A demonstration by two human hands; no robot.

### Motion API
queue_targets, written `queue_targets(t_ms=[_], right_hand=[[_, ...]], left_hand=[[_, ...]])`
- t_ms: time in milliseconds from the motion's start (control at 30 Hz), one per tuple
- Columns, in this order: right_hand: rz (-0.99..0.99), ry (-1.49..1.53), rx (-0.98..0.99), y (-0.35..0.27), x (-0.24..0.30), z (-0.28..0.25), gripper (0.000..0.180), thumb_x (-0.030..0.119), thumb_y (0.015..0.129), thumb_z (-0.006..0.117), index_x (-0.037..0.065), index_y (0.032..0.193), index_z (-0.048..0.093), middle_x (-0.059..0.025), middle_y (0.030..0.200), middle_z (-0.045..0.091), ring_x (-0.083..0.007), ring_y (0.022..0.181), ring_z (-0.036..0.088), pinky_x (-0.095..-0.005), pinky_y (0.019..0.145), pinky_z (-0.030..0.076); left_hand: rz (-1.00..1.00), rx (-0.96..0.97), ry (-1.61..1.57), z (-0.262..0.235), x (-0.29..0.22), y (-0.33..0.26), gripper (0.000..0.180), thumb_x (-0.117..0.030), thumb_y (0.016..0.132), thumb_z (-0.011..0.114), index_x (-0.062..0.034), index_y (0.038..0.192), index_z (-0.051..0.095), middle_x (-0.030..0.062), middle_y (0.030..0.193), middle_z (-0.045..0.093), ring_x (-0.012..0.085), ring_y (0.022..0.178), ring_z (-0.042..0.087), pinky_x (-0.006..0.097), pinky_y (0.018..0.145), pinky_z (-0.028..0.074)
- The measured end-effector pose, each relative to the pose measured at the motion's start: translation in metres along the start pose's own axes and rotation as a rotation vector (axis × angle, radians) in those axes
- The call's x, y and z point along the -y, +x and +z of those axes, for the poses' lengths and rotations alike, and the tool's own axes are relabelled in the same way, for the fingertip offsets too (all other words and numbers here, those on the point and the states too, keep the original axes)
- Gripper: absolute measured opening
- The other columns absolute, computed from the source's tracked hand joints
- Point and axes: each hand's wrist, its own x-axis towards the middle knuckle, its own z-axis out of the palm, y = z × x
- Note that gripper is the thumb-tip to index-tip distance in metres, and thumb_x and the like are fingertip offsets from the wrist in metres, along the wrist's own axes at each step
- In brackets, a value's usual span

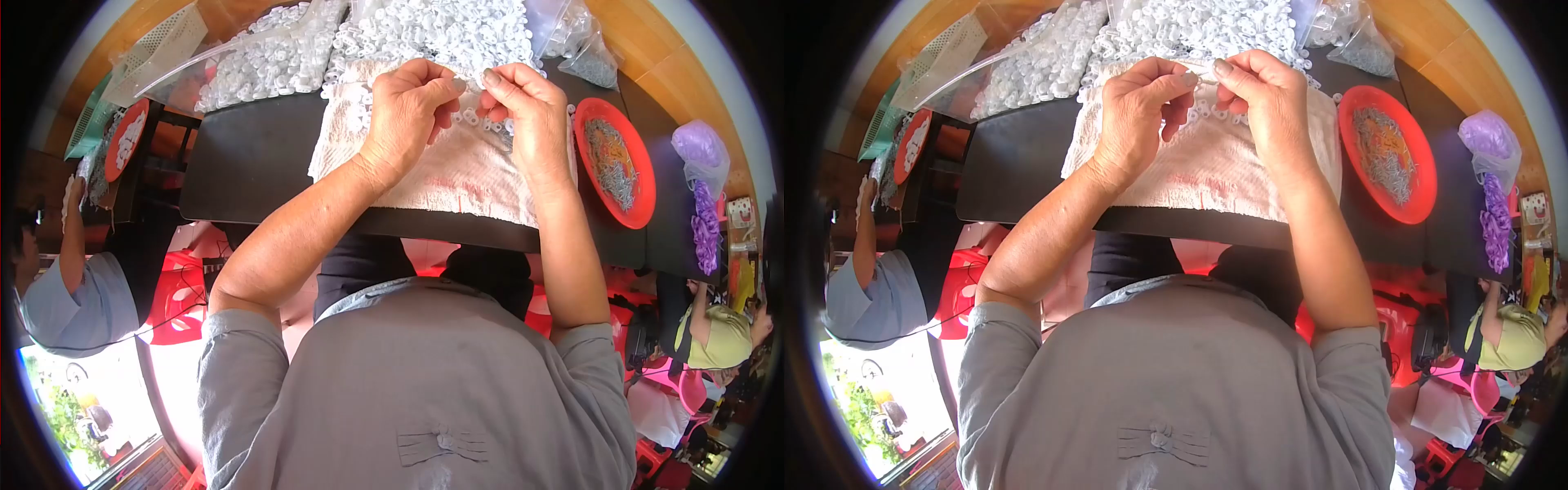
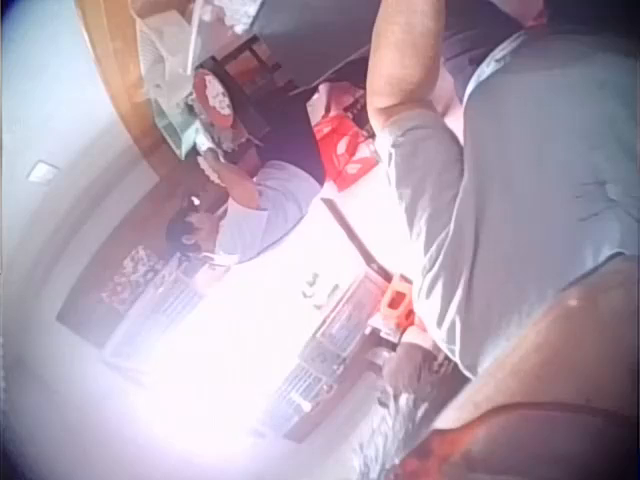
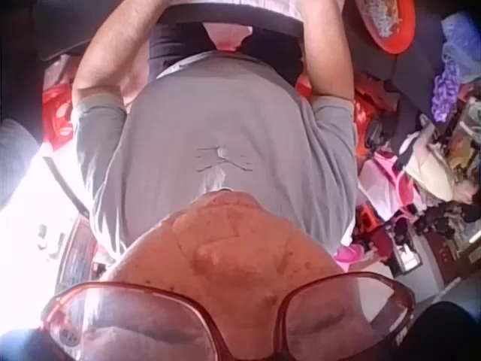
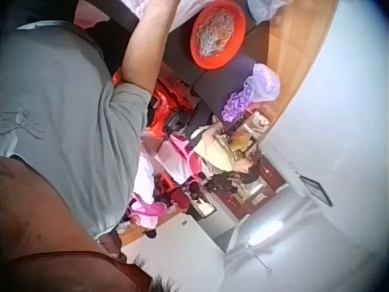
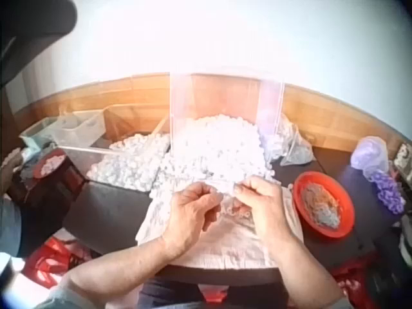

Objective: Assembling small white plastic hardware components by hand at a workbench.

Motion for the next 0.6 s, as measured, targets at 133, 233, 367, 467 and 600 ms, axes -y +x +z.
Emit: queue_targets(t_ms=[133,233,367,467,600], right_hand=[[-0.003,-0.003,-0.012,-0.0010,0.0002,-0.0001,0.016,0.018,0.087,0.066,0.001,0.089,0.067,-0.0023,0.073,0.062,-0.0103,0.067,0.058,-0.0220,0.063,0.043],[-0.007,-0.008,-0.011,-0.0009,-0.0007,0.0003,0.016,0.017,0.087,0.066,0.002,0.088,0.066,-0.0019,0.073,0.062,-0.0097,0.067,0.058,-0.0215,0.062,0.042],[-0.029,-0.011,-0.013,-0.0014,0.0002,0.0012,0.016,0.017,0.087,0.066,0.002,0.087,0.066,-0.0012,0.072,0.061,-0.0091,0.066,0.057,-0.0210,0.062,0.041],[-0.014,0.008,0.023,-0.0015,-0.0012,0.0027,0.016,0.017,0.087,0.065,0.002,0.087,0.066,-0.0011,0.071,0.061,-0.0090,0.066,0.058,-0.0212,0.062,0.041],[-0.013,0.001,0.039,-0.0007,-0.0017,0.0029,0.015,0.017,0.088,0.065,0.002,0.087,0.066,-0.0012,0.070,0.061,-0.0092,0.065,0.058,-0.0212,0.061,0.041]], left_hand=[[-0.005,-0.007,-0.010,0.0008,-0.0004,-0.0010,0.013,-0.012,0.086,0.063,0.0009,0.085,0.061,0.0037,0.066,0.058,0.0079,0.048,0.049,0.021,0.041,0.035],[-0.010,-0.006,-0.003,0.0006,-0.0007,-0.0012,0.012,-0.011,0.085,0.063,0.0009,0.085,0.061,0.0036,0.066,0.058,0.0077,0.049,0.049,0.021,0.041,0.034],[-0.016,-0.004,-0.009,0.0004,-0.0013,-0.0014,0.011,-0.011,0.086,0.062,0.0004,0.084,0.060,0.0029,0.064,0.058,0.0057,0.050,0.050,0.020,0.040,0.037],[-0.014,0.006,-0.002,0.0010,-0.0007,-0.0012,0.011,-0.011,0.086,0.062,0.0002,0.083,0.060,0.0027,0.064,0.057,0.0057,0.050,0.050,0.020,0.040,0.037],[-0.018,0.005,-0.001,0.0012,-0.0002,-0.0012,0.011,-0.011,0.086,0.062,0.0004,0.084,0.060,0.0027,0.064,0.057,0.0058,0.050,0.050,0.020,0.040,0.037]])
